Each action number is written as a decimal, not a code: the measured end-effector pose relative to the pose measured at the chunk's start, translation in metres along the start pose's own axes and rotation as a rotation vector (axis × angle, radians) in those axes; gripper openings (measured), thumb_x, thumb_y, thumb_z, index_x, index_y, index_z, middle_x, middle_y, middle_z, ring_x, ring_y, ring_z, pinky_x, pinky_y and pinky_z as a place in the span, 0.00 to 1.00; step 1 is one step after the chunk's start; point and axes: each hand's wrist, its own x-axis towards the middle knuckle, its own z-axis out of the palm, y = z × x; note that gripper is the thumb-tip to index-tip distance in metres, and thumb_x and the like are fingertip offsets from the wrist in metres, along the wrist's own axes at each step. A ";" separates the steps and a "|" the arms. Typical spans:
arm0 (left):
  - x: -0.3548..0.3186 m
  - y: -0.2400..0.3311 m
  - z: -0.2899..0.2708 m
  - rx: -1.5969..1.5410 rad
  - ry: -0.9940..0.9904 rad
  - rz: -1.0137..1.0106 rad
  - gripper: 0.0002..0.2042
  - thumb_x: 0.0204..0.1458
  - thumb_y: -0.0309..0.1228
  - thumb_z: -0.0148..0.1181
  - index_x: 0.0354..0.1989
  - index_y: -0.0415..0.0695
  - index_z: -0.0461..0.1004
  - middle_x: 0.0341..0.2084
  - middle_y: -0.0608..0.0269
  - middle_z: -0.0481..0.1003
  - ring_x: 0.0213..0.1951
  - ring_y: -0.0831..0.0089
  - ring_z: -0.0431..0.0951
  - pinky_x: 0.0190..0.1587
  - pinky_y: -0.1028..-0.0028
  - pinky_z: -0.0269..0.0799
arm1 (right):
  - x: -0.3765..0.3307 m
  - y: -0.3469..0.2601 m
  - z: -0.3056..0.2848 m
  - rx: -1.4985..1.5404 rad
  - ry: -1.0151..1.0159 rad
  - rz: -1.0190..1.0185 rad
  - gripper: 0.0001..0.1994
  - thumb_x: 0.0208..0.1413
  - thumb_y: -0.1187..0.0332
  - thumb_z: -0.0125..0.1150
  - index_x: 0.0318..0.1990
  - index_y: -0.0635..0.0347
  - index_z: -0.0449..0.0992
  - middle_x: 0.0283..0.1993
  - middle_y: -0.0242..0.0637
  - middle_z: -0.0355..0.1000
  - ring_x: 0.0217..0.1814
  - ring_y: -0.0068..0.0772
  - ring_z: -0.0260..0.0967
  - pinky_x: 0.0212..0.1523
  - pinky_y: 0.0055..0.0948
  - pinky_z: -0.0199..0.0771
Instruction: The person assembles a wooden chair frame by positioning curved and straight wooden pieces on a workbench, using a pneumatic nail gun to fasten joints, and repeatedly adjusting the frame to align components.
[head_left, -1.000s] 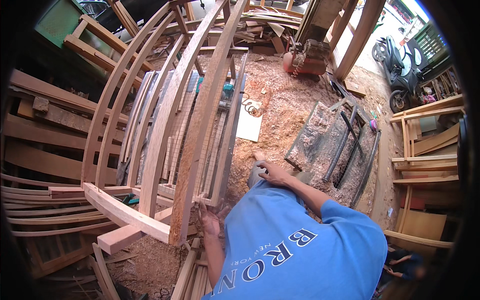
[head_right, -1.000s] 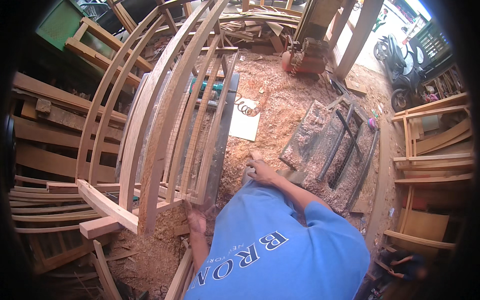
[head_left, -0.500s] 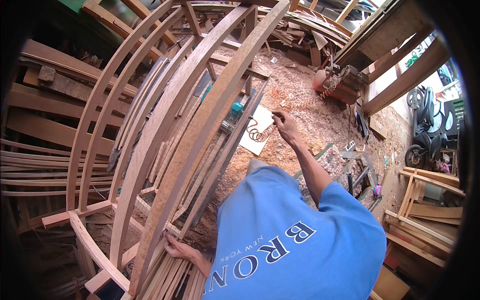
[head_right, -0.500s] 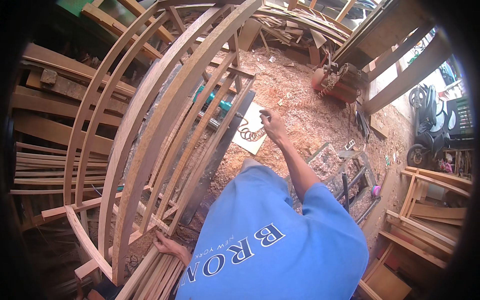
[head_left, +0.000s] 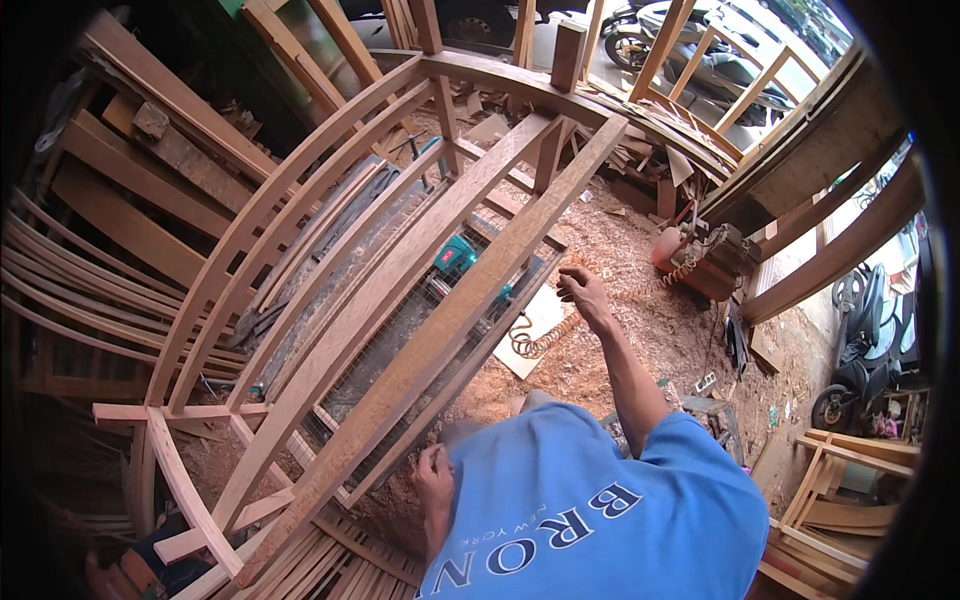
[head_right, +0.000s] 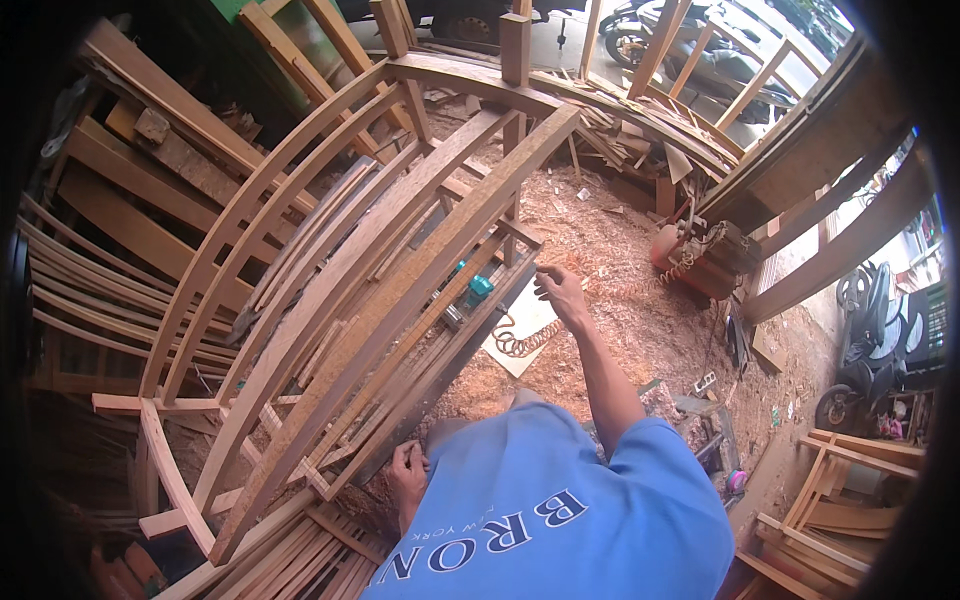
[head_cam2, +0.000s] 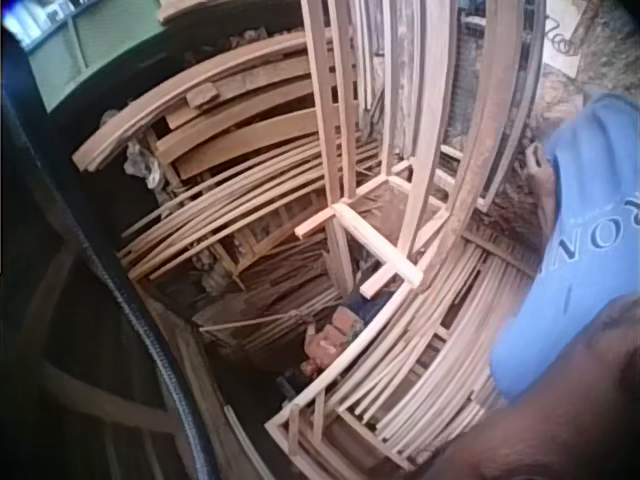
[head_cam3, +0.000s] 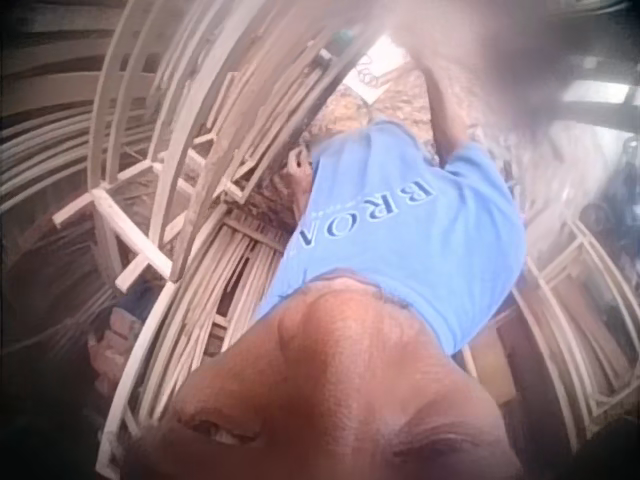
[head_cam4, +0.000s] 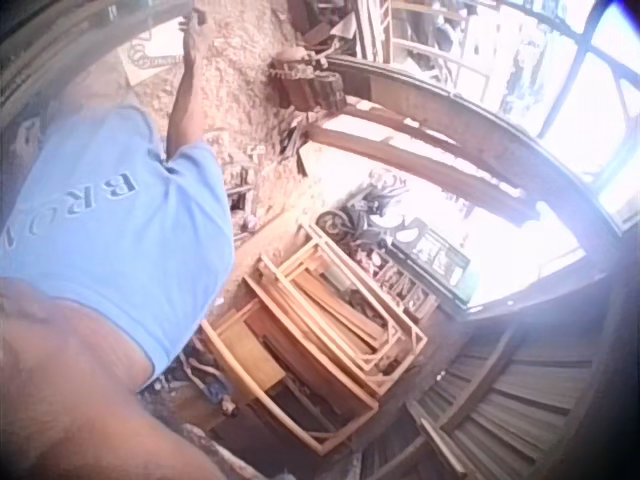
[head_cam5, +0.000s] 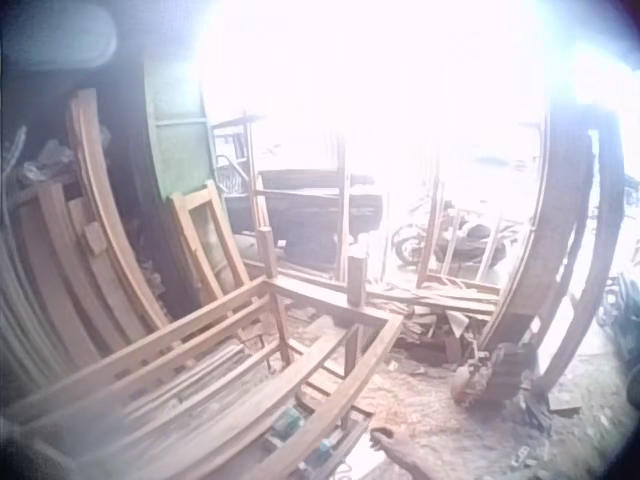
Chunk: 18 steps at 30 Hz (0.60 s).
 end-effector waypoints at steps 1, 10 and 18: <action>-0.002 -0.023 0.000 -0.066 -0.105 -0.081 0.12 0.65 0.33 0.57 0.48 0.36 0.75 0.23 0.60 0.77 0.26 0.74 0.79 0.28 0.73 0.72 | 0.000 -0.003 0.002 0.038 0.000 0.029 0.17 0.66 0.65 0.58 0.56 0.68 0.75 0.44 0.44 0.79 0.40 0.32 0.79 0.40 0.29 0.82; -0.120 -0.221 -0.043 -0.595 0.365 -1.081 0.15 0.60 0.30 0.56 0.53 0.38 0.76 0.42 0.53 0.80 0.40 0.63 0.82 0.44 0.67 0.78 | -0.005 -0.018 0.020 0.227 0.009 -0.037 0.22 0.68 0.63 0.57 0.62 0.70 0.67 0.45 0.46 0.78 0.38 0.32 0.78 0.40 0.29 0.82; -0.167 -0.306 -0.071 -0.196 0.255 -1.050 0.16 0.57 0.33 0.58 0.48 0.36 0.79 0.44 0.52 0.80 0.47 0.60 0.79 0.52 0.63 0.73 | -0.045 0.032 0.064 0.140 -0.010 0.017 0.21 0.67 0.60 0.58 0.62 0.64 0.70 0.49 0.47 0.77 0.40 0.33 0.77 0.40 0.28 0.79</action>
